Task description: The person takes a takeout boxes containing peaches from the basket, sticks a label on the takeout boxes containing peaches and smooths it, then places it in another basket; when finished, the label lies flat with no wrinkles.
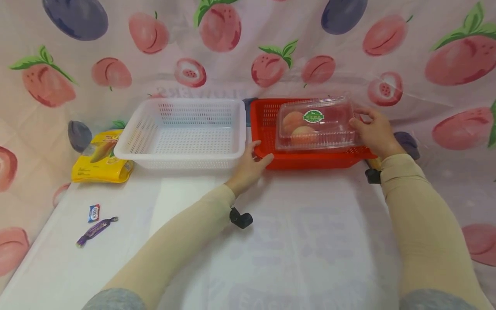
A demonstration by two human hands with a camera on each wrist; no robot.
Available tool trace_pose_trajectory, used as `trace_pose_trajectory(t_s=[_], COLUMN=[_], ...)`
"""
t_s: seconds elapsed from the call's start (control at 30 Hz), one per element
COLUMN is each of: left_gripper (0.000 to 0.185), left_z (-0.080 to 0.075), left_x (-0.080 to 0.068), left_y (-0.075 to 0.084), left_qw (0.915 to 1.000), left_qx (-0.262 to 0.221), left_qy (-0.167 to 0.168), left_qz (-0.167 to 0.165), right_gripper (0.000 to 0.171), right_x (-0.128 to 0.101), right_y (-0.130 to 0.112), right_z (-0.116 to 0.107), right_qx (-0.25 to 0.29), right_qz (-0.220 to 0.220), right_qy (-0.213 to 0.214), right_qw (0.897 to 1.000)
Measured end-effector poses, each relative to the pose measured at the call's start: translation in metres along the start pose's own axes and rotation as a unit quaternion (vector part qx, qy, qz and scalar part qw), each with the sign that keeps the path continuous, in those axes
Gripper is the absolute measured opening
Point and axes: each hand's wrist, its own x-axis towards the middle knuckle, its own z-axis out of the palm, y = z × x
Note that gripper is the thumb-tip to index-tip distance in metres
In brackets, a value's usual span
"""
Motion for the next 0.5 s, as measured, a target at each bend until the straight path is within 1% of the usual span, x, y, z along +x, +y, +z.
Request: trace_pose_trajectory(t_s=[0.17,0.3,0.37,0.43,0.5], left_gripper=[0.063,0.061,0.060,0.060,0.060], left_z=[0.003,0.006,0.006,0.006,0.005], left_x=[0.003,0.006,0.007,0.008,0.008], left_y=[0.002,0.005,0.007,0.008,0.009], left_qw=[0.9998,0.9996,0.9996,0.9997,0.9997], left_qx=[0.012,0.015,0.014,0.015,0.011], left_qy=[0.017,0.023,0.022,0.019,0.015], left_qz=[-0.007,-0.006,-0.007,-0.010,-0.017], right_gripper=[0.066,0.066,0.069,0.073,0.079], right_x=[0.007,0.014,0.016,0.017,0.018], right_y=[0.006,0.012,0.015,0.017,0.018], right_z=[0.003,0.005,0.005,0.007,0.009], right_qx=[-0.001,0.001,0.003,-0.007,-0.007], right_qz=[0.001,0.009,0.022,0.032,0.052], right_qy=[-0.006,-0.009,-0.019,-0.026,-0.039], right_qw=[1.000,1.000,1.000,0.999,0.998])
